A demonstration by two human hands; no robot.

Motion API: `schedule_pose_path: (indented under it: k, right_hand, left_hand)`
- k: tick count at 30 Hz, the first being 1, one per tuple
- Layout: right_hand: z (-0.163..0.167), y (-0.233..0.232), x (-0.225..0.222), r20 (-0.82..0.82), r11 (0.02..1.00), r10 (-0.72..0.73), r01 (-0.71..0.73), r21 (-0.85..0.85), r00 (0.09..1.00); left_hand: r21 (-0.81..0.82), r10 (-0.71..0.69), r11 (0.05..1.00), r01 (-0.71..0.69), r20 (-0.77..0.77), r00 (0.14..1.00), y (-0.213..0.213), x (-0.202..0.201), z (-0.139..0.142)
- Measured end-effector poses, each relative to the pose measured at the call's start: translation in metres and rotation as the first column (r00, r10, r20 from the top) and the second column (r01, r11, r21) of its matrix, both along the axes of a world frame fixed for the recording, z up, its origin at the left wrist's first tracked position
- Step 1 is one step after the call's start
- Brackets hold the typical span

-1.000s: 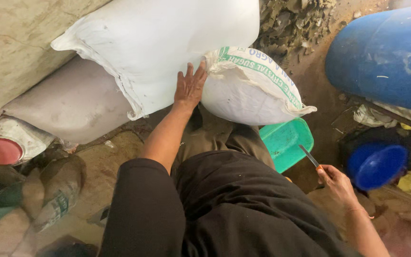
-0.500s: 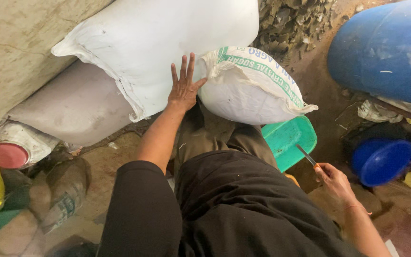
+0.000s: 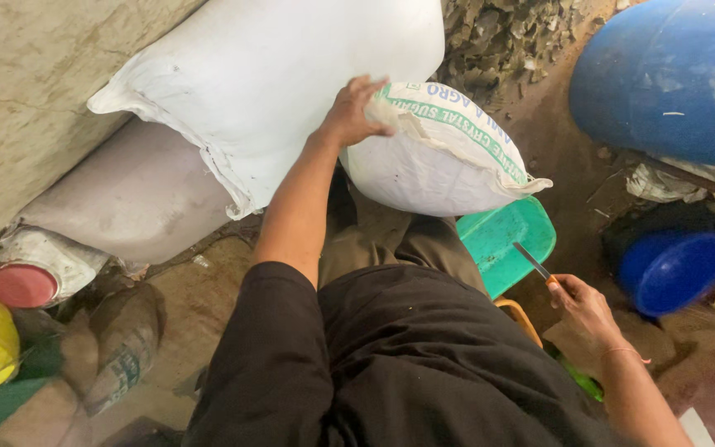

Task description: The person uses a knife to cut open a large white sack labeled 'AMLA AGRO' and then pulls the sack open by hand to reveal a dark granular material inside.

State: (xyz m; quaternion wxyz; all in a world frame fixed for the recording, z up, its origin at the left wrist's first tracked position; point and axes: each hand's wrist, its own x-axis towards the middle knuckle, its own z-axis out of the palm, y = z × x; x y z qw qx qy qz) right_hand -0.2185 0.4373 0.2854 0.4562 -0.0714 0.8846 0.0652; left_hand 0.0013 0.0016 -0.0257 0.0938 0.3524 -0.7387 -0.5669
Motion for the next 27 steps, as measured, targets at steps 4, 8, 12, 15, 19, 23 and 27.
schedule_pose_path:
  k: [4, 8, 12, 15, 19, 23, 27]
  right_hand:
    - [0.0, 0.004, -0.001, -0.012, 0.999, 0.028, -0.027, 0.016, 1.0]
    - [0.003, 0.018, -0.001, -0.018, 0.999, 0.031, -0.03, 0.02, 0.999]
    - [-0.001, 0.036, -0.002, -0.023, 1.0, -0.021, 0.021, -0.005, 1.0]
    - [-0.008, 0.051, -0.005, -0.019, 0.993, -0.096, 0.097, 0.063, 0.995]
    - [-0.014, 0.075, -0.013, -0.038, 0.998, -0.019, 0.021, 0.061, 0.999]
    - [-0.025, 0.096, -0.029, -0.044, 0.998, 0.007, -0.004, 0.065, 0.999]
    - [-0.033, 0.12, -0.044, -0.04, 0.997, -0.011, 0.014, 0.074, 0.999]
  left_hand:
    - [-0.046, -0.172, 0.977, 0.208, 0.403, 0.899, -0.022, -0.018, 0.013]
    - [0.123, -0.094, 0.991, 0.051, 0.371, 0.924, -0.035, -0.026, 0.01]
    - [-0.322, -0.463, 0.781, 0.535, 0.276, 0.842, -0.008, 0.004, -0.004]
    - [-0.43, -0.523, 0.587, 0.685, 0.444, 0.727, 0.022, 0.048, -0.015]
    - [-0.399, -0.375, 0.69, 0.604, 0.517, 0.769, 0.043, 0.075, -0.029]
    - [-0.343, -0.176, 0.798, 0.496, 0.654, 0.736, 0.038, 0.08, -0.036]
    - [-0.283, -0.14, 0.751, 0.597, 0.815, 0.562, 0.043, 0.063, -0.027]
